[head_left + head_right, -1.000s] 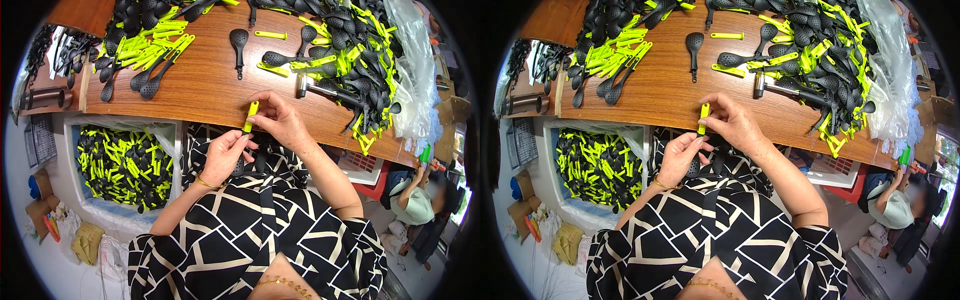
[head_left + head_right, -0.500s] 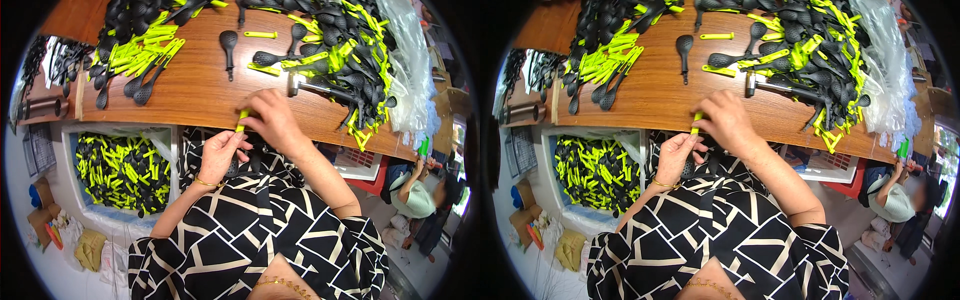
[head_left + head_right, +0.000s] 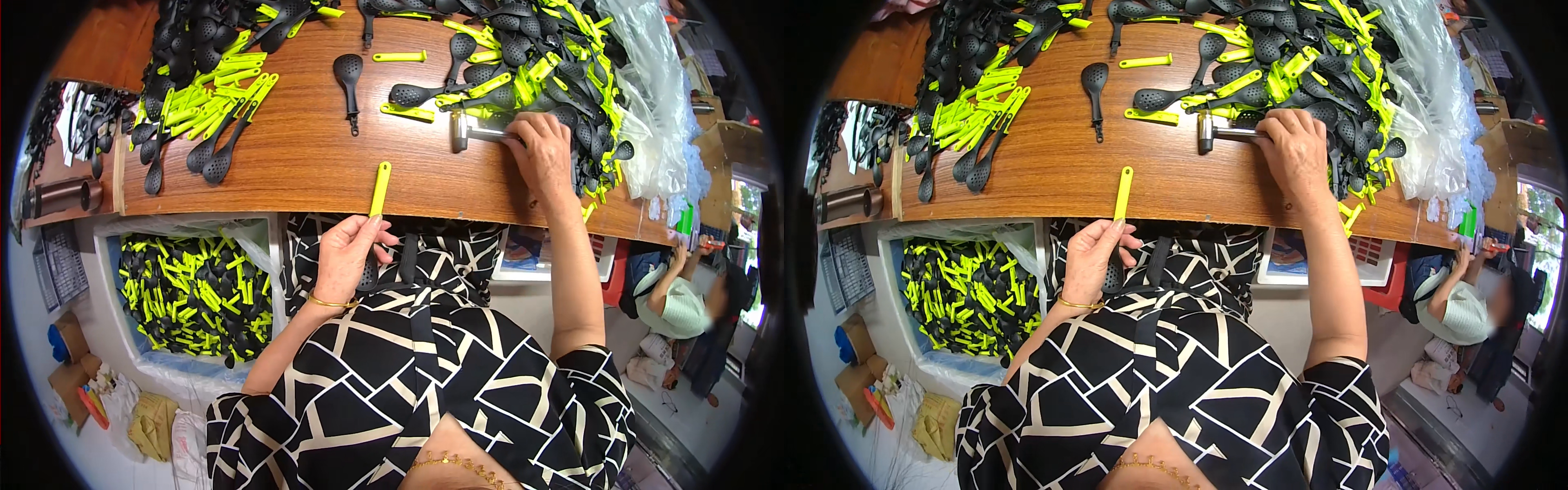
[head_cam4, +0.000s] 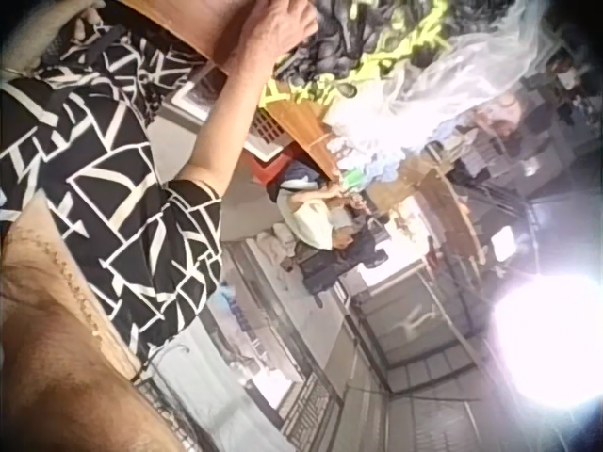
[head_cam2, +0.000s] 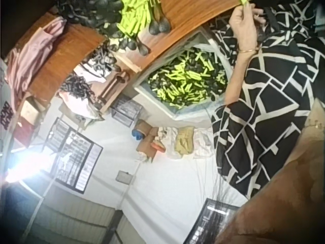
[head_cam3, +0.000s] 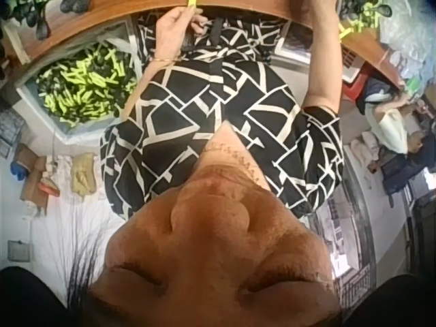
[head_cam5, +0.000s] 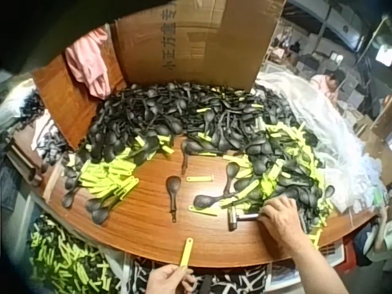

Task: The person assembles black and neon green kitchen utensils by hand. They pick up a black slotted spoon head and a neon green handle, insert the handle into the spoon head, and then use a small hammer to tap the connection point to secure it. The person repeats this process for multiple utensils, placing the finished items on the table.

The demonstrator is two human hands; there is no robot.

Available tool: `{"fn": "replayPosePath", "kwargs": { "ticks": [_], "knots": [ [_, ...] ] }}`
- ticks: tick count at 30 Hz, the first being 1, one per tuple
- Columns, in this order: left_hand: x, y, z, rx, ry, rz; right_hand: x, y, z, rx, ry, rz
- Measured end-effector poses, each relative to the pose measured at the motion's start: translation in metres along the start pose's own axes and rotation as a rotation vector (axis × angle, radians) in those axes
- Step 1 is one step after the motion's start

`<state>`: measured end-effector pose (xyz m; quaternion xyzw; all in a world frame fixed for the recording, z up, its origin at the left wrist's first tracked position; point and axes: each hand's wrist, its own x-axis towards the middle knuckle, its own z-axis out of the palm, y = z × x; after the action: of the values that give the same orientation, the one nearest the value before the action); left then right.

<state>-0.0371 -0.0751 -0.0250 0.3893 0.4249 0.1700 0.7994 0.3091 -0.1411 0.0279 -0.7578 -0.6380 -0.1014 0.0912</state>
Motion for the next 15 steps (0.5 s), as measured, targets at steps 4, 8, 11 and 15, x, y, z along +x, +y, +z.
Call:
{"fn": "replayPosePath", "kwargs": {
  "ticks": [4, 8, 11, 15],
  "knots": [
    [-0.001, 0.002, -0.005, -0.036, -0.071, -0.020, 0.009, -0.017, -0.022, 0.165, 0.003, -0.099],
    [-0.003, -0.001, -0.007, -0.039, -0.099, -0.032, -0.002, -0.068, -0.034, 0.553, -0.174, -0.080],
    [-0.004, -0.003, -0.008, -0.053, -0.102, -0.025, -0.002, -0.092, -0.045, 0.516, -0.193, -0.183],
    [-0.003, -0.005, -0.007, -0.027, -0.088, -0.016, -0.009, -0.096, -0.045, 0.500, -0.003, -0.365]
  ]
}}
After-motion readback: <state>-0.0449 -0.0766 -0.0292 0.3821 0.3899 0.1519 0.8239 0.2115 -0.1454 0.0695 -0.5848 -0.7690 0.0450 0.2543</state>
